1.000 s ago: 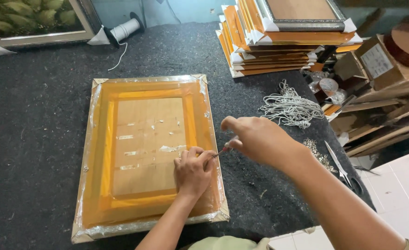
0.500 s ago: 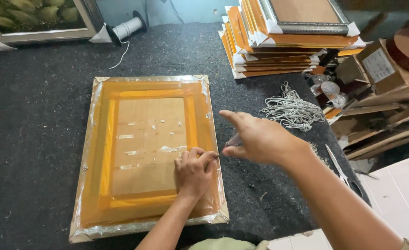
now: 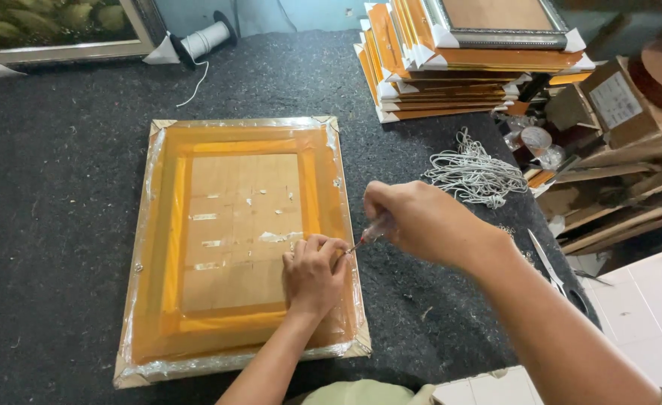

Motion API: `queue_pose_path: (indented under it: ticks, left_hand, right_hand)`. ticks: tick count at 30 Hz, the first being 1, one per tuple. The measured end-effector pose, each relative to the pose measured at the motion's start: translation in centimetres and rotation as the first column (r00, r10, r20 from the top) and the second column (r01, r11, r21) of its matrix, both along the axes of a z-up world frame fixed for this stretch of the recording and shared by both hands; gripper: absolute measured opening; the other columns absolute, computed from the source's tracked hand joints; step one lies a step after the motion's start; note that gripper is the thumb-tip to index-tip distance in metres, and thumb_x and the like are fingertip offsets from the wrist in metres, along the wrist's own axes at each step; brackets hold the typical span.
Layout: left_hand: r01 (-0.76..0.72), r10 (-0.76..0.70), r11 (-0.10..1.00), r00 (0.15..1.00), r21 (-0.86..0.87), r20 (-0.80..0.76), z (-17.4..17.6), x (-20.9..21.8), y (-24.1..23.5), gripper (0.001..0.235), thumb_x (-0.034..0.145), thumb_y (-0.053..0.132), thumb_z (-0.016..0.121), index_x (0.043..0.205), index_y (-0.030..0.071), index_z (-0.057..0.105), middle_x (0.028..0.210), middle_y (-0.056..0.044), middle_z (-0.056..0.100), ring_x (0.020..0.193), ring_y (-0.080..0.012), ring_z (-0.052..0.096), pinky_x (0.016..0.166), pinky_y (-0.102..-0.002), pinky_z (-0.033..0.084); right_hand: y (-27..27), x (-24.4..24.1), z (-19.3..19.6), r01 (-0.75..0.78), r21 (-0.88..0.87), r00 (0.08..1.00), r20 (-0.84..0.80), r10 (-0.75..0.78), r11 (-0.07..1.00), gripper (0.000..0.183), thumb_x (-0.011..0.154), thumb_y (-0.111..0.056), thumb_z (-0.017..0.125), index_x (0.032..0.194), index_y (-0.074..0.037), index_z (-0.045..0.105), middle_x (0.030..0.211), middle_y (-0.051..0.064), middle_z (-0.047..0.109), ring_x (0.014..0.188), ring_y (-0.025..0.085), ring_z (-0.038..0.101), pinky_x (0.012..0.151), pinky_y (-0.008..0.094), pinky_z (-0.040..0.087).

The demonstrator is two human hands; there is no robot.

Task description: Attaching a hanging wire to the back of a picture frame using screws and a screwdriver.

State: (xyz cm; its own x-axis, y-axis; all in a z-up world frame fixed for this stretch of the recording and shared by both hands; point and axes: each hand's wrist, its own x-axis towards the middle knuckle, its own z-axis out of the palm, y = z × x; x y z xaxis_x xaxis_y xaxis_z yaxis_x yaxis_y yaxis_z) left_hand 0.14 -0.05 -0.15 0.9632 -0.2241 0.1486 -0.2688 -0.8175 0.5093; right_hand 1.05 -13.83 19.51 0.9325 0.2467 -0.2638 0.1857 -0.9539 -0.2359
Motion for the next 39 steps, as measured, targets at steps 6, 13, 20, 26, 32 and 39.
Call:
queue_pose_path:
  ticks: [6, 13, 20, 26, 32, 39]
  left_hand:
    - [0.021, -0.020, 1.000, 0.999, -0.019, 0.045, 0.0, -0.2, 0.1, 0.012, 0.073, 0.035, 0.061, 0.084, 0.038, 0.058, 0.083, 0.009, 0.048, 0.082, -0.0164, 0.051, 0.070, -0.034, 0.039]
    - [0.015, -0.015, 1.000, 1.000, -0.007, 0.026, 0.0, 0.0, 0.0, 0.014, 0.072, 0.035, 0.062, 0.085, 0.039, 0.058, 0.083, 0.010, 0.049, 0.082, -0.0152, 0.051, 0.070, -0.033, 0.039]
    - [0.011, -0.011, 1.000, 1.000, 0.003, 0.002, 0.1, -0.2, 0.1, 0.011, 0.073, 0.035, 0.062, 0.084, 0.034, 0.058, 0.084, 0.008, 0.049, 0.083, -0.0159, 0.052, 0.070, -0.033, 0.039]
    - [0.018, -0.018, 1.000, 1.000, -0.013, 0.017, 0.4, -0.2, 0.1, 0.008, 0.075, 0.034, 0.061, 0.083, 0.035, 0.059, 0.083, 0.008, 0.050, 0.081, -0.0157, 0.052, 0.069, -0.033, 0.040]
    - [0.016, -0.015, 1.000, 0.998, -0.015, 0.066, -0.2, -0.2, 0.1, 0.010, 0.074, 0.034, 0.061, 0.083, 0.038, 0.060, 0.083, 0.008, 0.049, 0.081, -0.0163, 0.052, 0.068, -0.033, 0.040]
    - [0.007, -0.004, 1.000, 0.991, -0.021, 0.136, -0.1, -0.2, 0.1, 0.008, 0.073, 0.034, 0.060, 0.079, 0.039, 0.061, 0.081, 0.008, 0.049, 0.077, -0.0160, 0.051, 0.064, -0.032, 0.039]
  right_hand:
    - [-0.9, 0.9, -2.3, -0.018, 0.272, 1.000, -0.015, 0.023, 0.962, 0.018, 0.067, 0.006, 0.053, 0.071, -0.012, 0.057, 0.069, 0.005, 0.067, 0.076, 0.025, 0.065, 0.067, 0.037, 0.051]
    - [-0.5, 1.1, -1.0, 0.117, -0.145, 0.984, -0.120, -0.134, 0.983, 0.074, 0.073, -0.050, 0.057, 0.134, -0.021, 0.027, 0.108, 0.014, 0.058, 0.093, 0.038, 0.060, 0.078, 0.053, 0.047]
    - [-1.4, 0.5, -3.6, 0.044, -0.201, 0.993, 0.118, -0.021, 0.979, 0.024, 0.084, -0.030, 0.047, 0.096, -0.015, 0.061, 0.067, 0.009, 0.065, 0.063, 0.028, 0.065, 0.056, 0.036, 0.053]
    - [-1.0, -0.4, -2.0, -0.035, 0.075, 0.993, 0.118, 0.026, 0.997, 0.025, 0.066, -0.004, 0.064, 0.089, -0.011, 0.058, 0.074, 0.008, 0.063, 0.070, 0.028, 0.064, 0.061, 0.036, 0.053]
    - [-0.9, 0.0, -2.0, -0.070, 0.321, 0.997, -0.007, 0.077, 0.944, 0.024, 0.061, 0.013, 0.052, 0.071, -0.007, 0.058, 0.067, 0.007, 0.065, 0.072, 0.027, 0.063, 0.066, 0.037, 0.051]
    - [0.7, 0.0, -1.0, 0.007, -0.051, 1.000, 0.016, -0.007, 0.999, 0.067, 0.074, -0.035, 0.066, 0.129, -0.015, 0.033, 0.108, 0.024, 0.051, 0.087, 0.043, 0.060, 0.066, 0.052, 0.053]
